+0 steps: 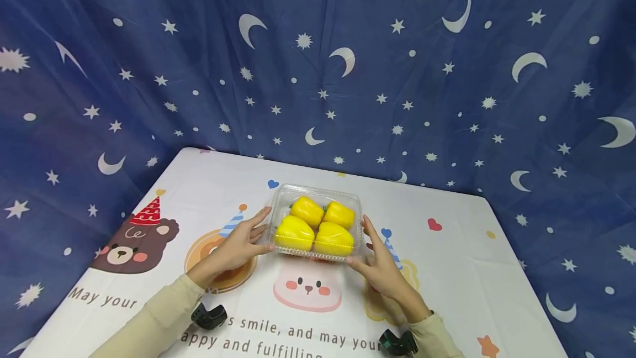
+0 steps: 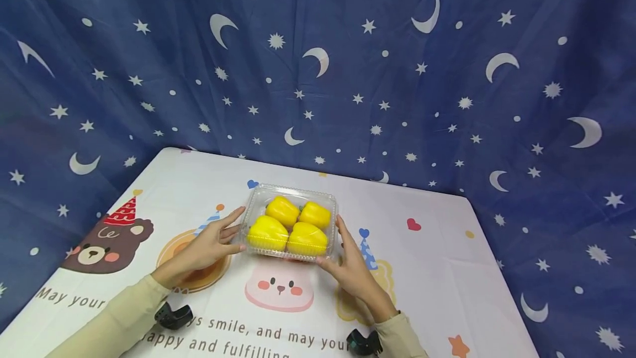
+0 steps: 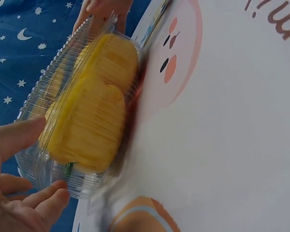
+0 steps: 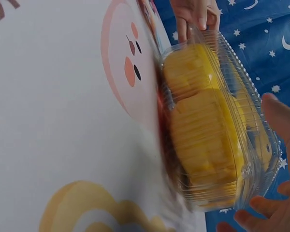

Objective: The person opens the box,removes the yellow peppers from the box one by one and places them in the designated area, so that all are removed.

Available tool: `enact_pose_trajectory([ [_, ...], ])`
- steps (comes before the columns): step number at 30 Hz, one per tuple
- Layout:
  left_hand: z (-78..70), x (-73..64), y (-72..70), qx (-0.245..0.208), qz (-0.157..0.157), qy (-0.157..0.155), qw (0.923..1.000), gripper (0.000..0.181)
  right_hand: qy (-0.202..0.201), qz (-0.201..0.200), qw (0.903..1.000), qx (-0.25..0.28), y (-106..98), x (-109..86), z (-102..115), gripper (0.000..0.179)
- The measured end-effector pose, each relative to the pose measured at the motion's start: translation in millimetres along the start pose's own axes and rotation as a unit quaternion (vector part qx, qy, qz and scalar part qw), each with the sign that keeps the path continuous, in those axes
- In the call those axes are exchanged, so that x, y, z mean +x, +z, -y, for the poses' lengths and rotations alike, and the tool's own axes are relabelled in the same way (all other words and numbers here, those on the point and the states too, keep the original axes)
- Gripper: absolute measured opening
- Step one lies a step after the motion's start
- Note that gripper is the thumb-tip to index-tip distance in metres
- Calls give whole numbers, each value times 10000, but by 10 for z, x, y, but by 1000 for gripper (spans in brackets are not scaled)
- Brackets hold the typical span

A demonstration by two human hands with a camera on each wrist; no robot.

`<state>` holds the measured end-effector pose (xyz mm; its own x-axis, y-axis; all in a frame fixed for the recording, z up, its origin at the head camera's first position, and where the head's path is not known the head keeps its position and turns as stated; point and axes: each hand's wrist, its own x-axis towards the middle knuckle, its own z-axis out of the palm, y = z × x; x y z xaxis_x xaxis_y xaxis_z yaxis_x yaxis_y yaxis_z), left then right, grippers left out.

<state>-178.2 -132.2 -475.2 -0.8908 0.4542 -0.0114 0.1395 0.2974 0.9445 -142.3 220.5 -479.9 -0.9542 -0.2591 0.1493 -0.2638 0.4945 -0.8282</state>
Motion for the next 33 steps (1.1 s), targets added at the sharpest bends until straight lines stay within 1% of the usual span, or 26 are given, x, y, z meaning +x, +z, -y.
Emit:
enact_pose_trajectory([
  [2,7,4,2,-41,-33,-83,10000,91,21,3,10000,40,2,-1,-1,107],
  [5,14,-12,14,21,22,-153,9999,91,90,9,9999,94,13,-9,-2,110],
  [7,20,-26,27,121,85,-135,9998,92,141,-8,9998,122,24,-17,-9,110],
  [9,22,-39,41,127,103,-111,9998,93,188,-20,9997,150,37,-25,-19,109],
  [13,26,-51,63,179,58,-42,9998,93,266,-46,9995,188,62,-41,-41,104],
  [18,18,-58,77,252,-39,-98,9996,93,311,-100,9987,395,81,-24,-55,98],
  [24,6,-34,102,218,-109,-179,9995,92,433,-84,9976,530,69,-29,-72,100],
  [27,2,-30,106,274,-131,-186,9994,92,401,-55,9975,572,65,-31,-84,101],
  [33,14,-63,100,383,-131,-94,9991,92,379,37,9972,644,68,-32,-110,101],
])
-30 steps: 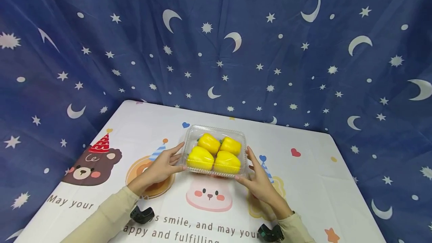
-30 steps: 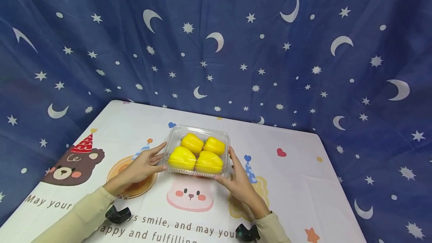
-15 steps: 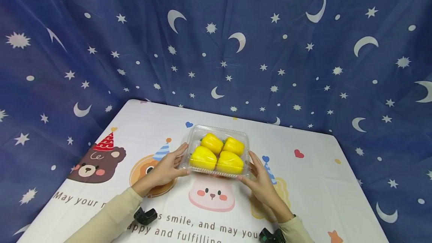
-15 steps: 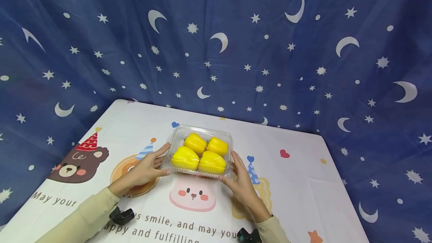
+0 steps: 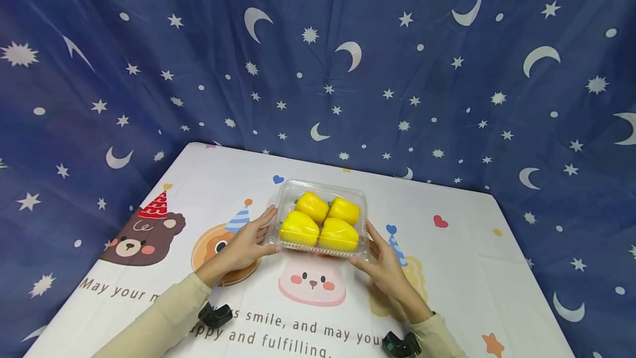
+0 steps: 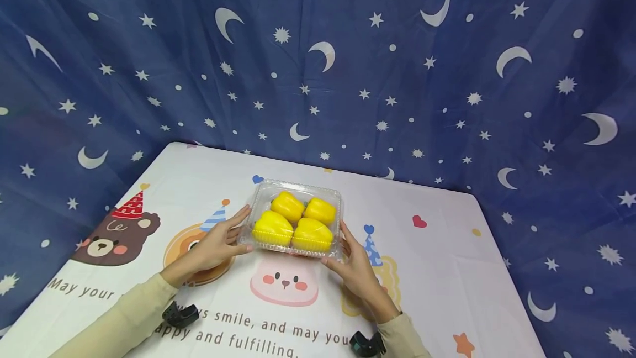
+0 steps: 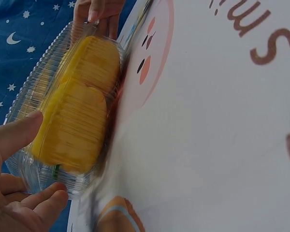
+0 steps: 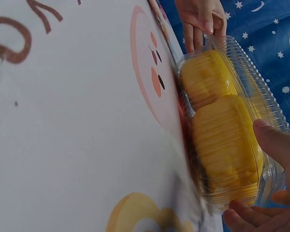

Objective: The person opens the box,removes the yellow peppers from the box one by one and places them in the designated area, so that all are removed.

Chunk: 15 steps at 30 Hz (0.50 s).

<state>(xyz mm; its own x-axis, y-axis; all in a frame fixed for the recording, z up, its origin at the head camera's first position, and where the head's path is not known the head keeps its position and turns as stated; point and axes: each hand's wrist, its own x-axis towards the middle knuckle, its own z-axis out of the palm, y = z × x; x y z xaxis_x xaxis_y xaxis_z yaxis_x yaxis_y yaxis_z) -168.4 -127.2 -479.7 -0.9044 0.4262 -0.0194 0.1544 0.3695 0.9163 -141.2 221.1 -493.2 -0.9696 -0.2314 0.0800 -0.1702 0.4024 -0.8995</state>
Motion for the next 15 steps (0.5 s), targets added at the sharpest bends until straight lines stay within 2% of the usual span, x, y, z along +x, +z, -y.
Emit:
enact_pose_trajectory([
  [15,0,-19,-13,77,18,131,9999,89,18,38,9998,201,5,-5,-27,98],
])
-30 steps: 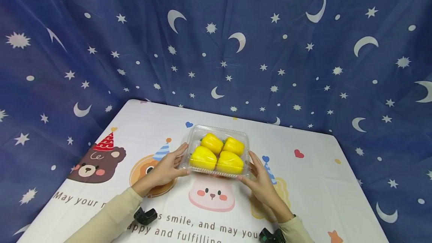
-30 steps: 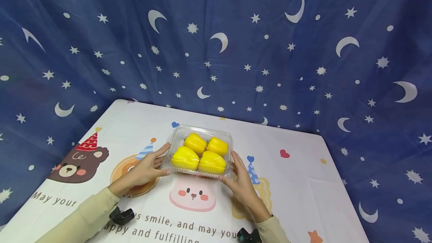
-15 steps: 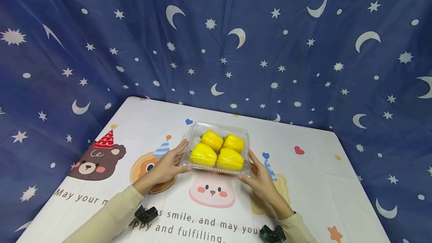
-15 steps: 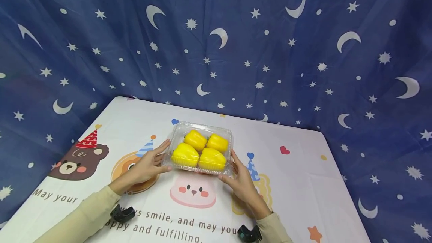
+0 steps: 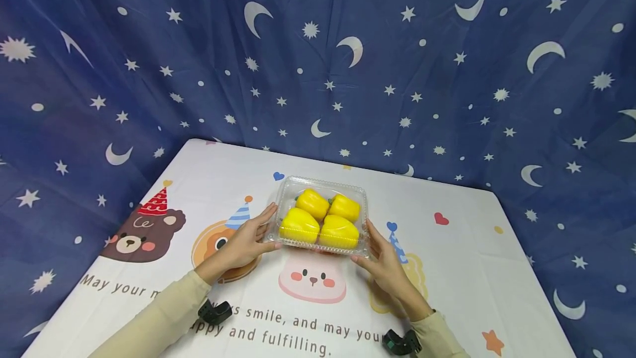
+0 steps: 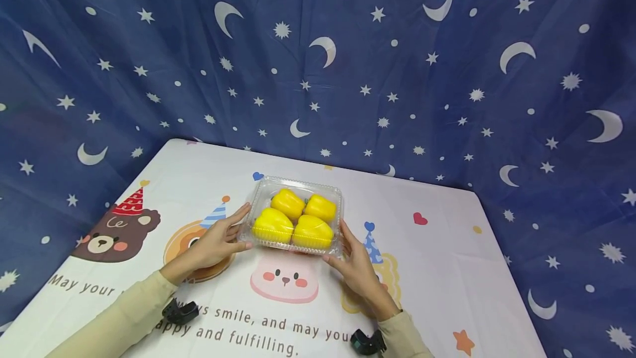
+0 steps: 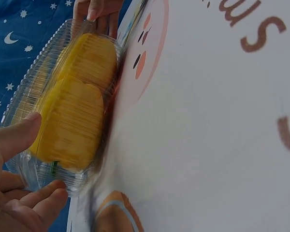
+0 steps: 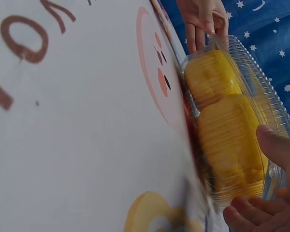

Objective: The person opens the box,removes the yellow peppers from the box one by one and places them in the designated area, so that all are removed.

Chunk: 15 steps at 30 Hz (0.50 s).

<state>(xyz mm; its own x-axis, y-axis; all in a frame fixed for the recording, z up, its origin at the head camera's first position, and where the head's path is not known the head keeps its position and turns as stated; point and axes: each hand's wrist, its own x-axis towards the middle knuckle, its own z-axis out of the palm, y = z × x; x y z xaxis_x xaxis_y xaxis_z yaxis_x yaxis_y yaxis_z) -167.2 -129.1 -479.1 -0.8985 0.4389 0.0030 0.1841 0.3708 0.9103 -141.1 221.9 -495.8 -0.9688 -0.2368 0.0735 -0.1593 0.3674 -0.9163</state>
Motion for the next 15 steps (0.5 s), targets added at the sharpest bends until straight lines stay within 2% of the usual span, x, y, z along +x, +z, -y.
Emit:
enact_pose_trajectory([
  [5,7,2,4,13,-3,-41,10000,88,-59,126,9998,155,-2,-12,-18,94],
  [15,10,6,25,11,-33,-34,10000,89,-91,636,9904,1221,-22,-20,-47,89],
])
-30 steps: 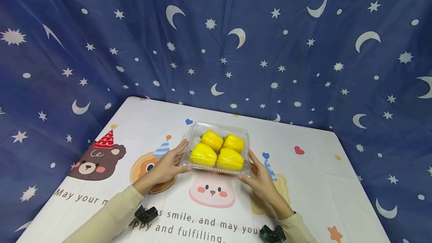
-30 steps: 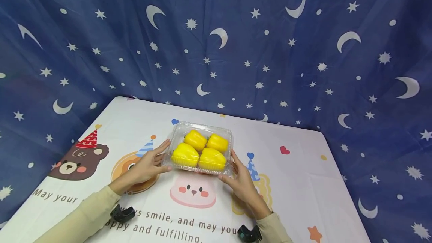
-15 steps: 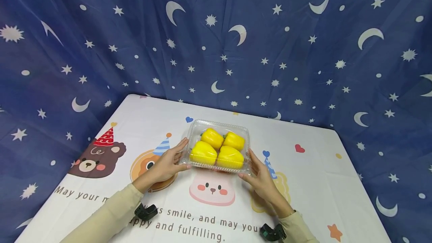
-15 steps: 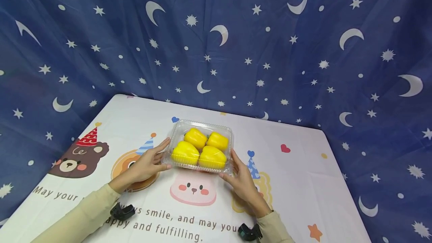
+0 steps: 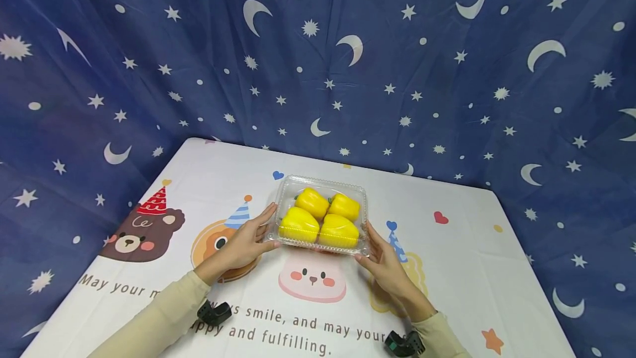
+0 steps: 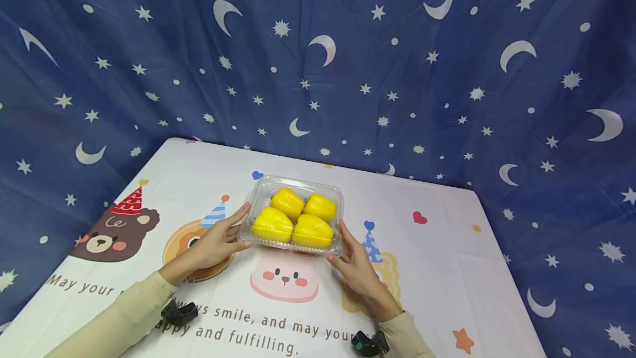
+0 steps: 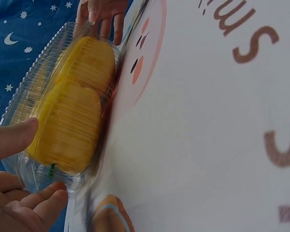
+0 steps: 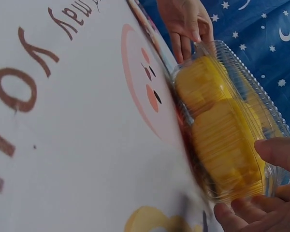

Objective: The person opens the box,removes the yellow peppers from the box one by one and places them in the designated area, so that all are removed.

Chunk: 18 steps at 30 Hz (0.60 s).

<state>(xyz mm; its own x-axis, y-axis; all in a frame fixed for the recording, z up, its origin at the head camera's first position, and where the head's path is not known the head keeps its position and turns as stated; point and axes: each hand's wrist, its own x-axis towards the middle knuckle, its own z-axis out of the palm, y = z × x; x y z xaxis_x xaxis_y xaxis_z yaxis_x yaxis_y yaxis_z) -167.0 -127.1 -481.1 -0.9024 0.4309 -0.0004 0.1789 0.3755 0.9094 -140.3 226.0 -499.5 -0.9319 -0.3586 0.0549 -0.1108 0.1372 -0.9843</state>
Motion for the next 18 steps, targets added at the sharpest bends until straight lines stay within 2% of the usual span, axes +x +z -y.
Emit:
enact_pose_trajectory([
  [4,-2,-13,3,102,-12,22,9999,88,92,19,9999,137,5,-7,-9,88],
  [9,-5,-15,2,146,-32,44,9999,86,140,-78,9999,-45,32,-21,10,83],
  [18,-3,-7,30,-37,-16,-9,10000,84,311,-223,9988,-315,62,-32,33,79],
])
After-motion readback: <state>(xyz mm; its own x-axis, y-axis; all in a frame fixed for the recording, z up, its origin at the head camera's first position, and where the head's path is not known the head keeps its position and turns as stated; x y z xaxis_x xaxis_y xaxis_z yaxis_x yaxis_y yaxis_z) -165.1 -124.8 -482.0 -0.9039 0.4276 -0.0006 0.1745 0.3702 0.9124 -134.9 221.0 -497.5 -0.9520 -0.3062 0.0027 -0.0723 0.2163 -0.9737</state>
